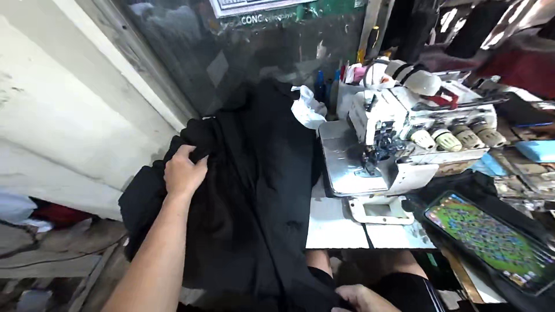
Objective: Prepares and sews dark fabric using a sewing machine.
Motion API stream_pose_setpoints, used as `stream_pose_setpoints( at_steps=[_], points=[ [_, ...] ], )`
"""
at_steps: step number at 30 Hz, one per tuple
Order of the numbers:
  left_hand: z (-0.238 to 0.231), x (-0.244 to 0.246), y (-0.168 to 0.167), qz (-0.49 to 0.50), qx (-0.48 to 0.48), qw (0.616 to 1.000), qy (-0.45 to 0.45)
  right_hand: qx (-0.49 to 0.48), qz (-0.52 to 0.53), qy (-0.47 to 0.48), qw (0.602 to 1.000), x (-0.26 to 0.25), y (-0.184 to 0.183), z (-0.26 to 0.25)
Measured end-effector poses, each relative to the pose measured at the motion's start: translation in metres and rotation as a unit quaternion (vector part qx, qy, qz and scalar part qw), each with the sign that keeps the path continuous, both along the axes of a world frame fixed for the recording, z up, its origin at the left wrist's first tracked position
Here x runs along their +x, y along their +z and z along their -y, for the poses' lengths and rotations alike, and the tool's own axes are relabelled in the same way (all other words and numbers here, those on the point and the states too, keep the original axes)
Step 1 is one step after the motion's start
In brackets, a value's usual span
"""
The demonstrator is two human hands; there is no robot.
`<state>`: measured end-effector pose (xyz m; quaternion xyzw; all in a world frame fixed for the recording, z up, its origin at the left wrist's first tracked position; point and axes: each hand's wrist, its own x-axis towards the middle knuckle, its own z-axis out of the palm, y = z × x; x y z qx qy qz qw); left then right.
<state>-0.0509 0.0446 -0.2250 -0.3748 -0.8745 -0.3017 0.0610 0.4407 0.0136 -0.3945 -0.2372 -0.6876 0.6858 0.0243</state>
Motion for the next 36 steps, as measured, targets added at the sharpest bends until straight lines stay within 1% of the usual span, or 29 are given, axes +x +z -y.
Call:
stream_pose_setpoints(
  at_steps=[2, 4, 5, 7, 8, 9, 10, 12, 14, 16, 18, 20, 21, 23, 24, 25, 28, 32, 34, 36],
  points=[
    [0.008, 0.004, -0.001, 0.011, 0.057, 0.997, -0.042, 0.011, -0.023, -0.002, 1.0, 0.004, 0.007, 0.001],
    [0.023, 0.02, 0.003, -0.023, 0.073, 0.988, -0.137, 0.028, -0.038, -0.024, 0.999, 0.009, 0.014, 0.002],
    [0.031, 0.035, 0.008, -0.042, 0.062, 0.976, -0.203, 0.036, -0.039, -0.04, 0.998, 0.012, 0.016, 0.002],
    [0.045, 0.064, 0.009, -0.054, -0.01, 0.941, -0.333, 0.037, -0.044, -0.063, 0.996, 0.014, 0.019, 0.004],
    [0.049, 0.074, 0.007, -0.049, -0.057, 0.924, -0.376, 0.032, -0.05, -0.065, 0.996, 0.014, 0.022, 0.005],
    [0.051, 0.081, 0.005, -0.048, -0.081, 0.912, -0.4, 0.029, -0.056, -0.059, 0.996, 0.013, 0.027, 0.005],
    [0.052, 0.084, 0.007, -0.052, -0.08, 0.907, -0.41, 0.032, -0.064, -0.051, 0.996, 0.012, 0.033, 0.004],
    [0.052, 0.084, 0.023, -0.058, -0.038, 0.914, -0.4, 0.043, -0.075, -0.042, 0.995, 0.014, 0.05, -0.001],
    [0.047, 0.08, 0.047, -0.073, 0.02, 0.929, -0.363, 0.072, -0.095, -0.061, 0.991, 0.019, 0.065, -0.013],
    [0.036, 0.077, 0.067, -0.092, 0.065, 0.946, -0.304, 0.107, -0.105, -0.121, 0.981, 0.024, 0.071, -0.026],
    [0.016, 0.074, 0.074, -0.093, 0.095, 0.964, -0.229, 0.112, -0.099, -0.207, 0.967, 0.026, 0.069, -0.034],
    [-0.008, 0.065, 0.06, -0.074, 0.073, 0.98, -0.167, 0.073, -0.105, -0.295, 0.947, 0.024, 0.066, -0.034],
    [-0.019, 0.06, 0.045, -0.063, 0.047, 0.985, -0.153, 0.046, -0.112, -0.33, 0.936, 0.023, 0.065, -0.031],
    [-0.033, 0.055, 0.007, -0.064, -0.013, 0.988, -0.138, 0.012, -0.113, -0.369, 0.923, 0.023, 0.06, -0.023],
    [-0.037, 0.056, -0.004, -0.075, -0.032, 0.987, -0.137, 0.005, -0.108, -0.375, 0.921, 0.025, 0.057, -0.021],
    [-0.04, 0.058, -0.008, -0.082, -0.034, 0.986, -0.142, 0.005, -0.104, -0.381, 0.919, 0.026, 0.054, -0.019],
    [-0.04, 0.059, -0.011, -0.077, -0.022, 0.984, -0.158, 0.025, -0.107, -0.401, 0.91, 0.027, 0.049, -0.016],
    [-0.039, 0.06, -0.007, -0.057, -0.02, 0.987, -0.148, 0.048, -0.113, -0.42, 0.899, 0.022, 0.054, -0.021],
    [-0.036, 0.063, 0.004, -0.021, -0.037, 0.987, -0.156, 0.053, -0.109, -0.408, 0.905, 0.025, 0.057, -0.021],
    [-0.024, 0.072, 0.023, -0.021, -0.039, 0.982, -0.185, 0.061, -0.109, -0.394, 0.91, 0.026, 0.06, -0.023]
  ],
)
